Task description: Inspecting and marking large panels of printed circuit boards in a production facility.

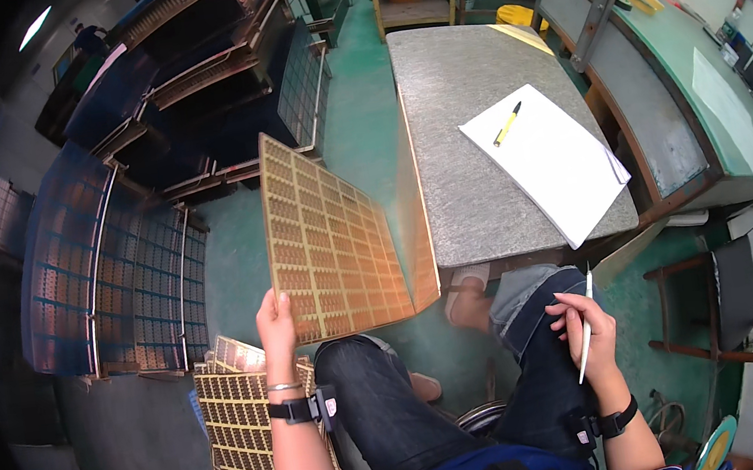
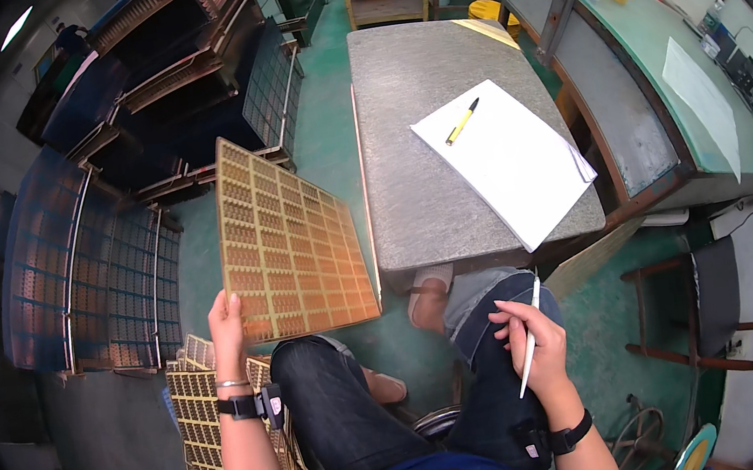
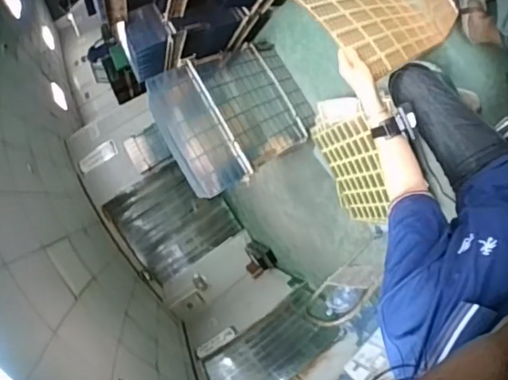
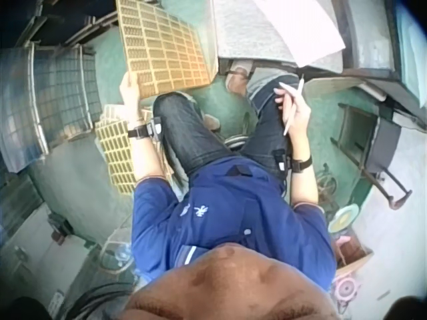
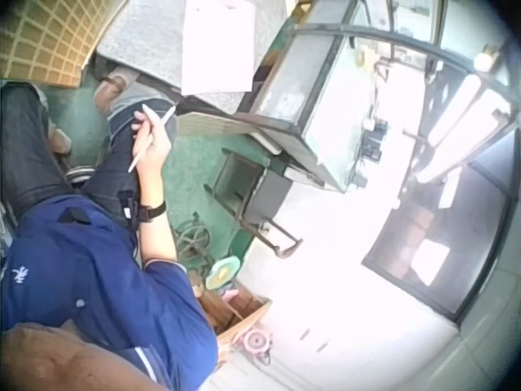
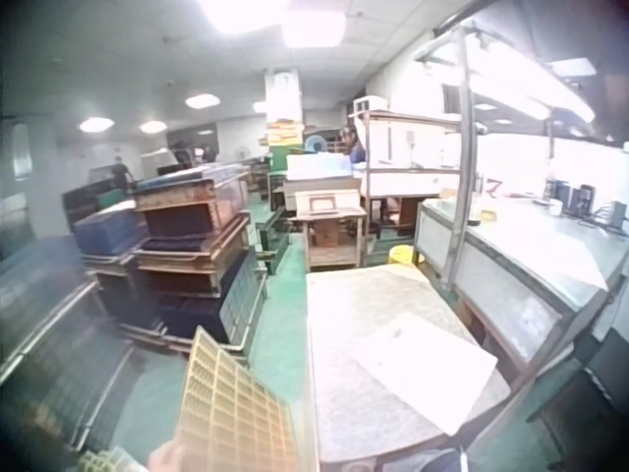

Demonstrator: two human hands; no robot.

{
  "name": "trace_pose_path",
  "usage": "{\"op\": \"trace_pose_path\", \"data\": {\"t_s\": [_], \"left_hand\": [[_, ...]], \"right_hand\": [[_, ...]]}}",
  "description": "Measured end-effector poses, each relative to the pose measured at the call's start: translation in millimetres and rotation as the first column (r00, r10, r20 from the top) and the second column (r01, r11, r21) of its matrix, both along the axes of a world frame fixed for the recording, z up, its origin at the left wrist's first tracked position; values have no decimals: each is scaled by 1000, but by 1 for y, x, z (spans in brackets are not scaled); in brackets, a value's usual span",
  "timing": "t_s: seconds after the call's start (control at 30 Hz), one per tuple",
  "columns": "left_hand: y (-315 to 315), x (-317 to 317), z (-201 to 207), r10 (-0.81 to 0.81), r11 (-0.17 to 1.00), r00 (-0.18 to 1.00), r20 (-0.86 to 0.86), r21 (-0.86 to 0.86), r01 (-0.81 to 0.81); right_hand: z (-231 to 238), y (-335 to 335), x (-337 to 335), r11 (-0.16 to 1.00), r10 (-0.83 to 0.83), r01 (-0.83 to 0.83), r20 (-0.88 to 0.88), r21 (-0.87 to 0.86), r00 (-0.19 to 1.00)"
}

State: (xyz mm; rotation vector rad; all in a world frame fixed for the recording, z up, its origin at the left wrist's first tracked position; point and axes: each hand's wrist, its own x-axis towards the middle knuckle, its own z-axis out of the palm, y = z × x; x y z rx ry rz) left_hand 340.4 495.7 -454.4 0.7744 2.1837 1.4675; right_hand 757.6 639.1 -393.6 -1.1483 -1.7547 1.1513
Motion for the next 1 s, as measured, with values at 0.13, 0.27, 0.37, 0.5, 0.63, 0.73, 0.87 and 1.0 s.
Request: {"op": "trace_pose_path", "data": {"t_s": [0.13,0.27,0.37,0.5,0.63,0.73,0.87,1.0], "left_hand": [[-54,21,61,146,985,987,67,79,-151],[-110,58,124,236,922,972,16,311,-229],[-142,86,154,326,824,945,38,478,-303],[-166,131,179,341,561,897,280,705,-434],[-189,158,170,253,433,843,474,724,-537],[-190,179,152,130,434,799,587,691,-578],[-178,205,143,-17,492,760,649,667,-559],[-168,220,140,-22,604,746,666,603,-521]], "right_hand": [[2,-5,-13,998,48,-47,-8,38,999],[4,-11,-23,991,109,-106,-32,77,994],[6,-15,-29,987,138,-134,-47,84,989],[12,-19,-37,975,216,-210,-82,79,973],[25,-17,-38,905,367,-406,-247,-130,897],[45,-21,-44,777,253,-557,-664,-293,703],[39,-1,-30,702,-161,-647,-951,-297,262],[10,23,4,724,-231,-583,-926,-368,297]]}}
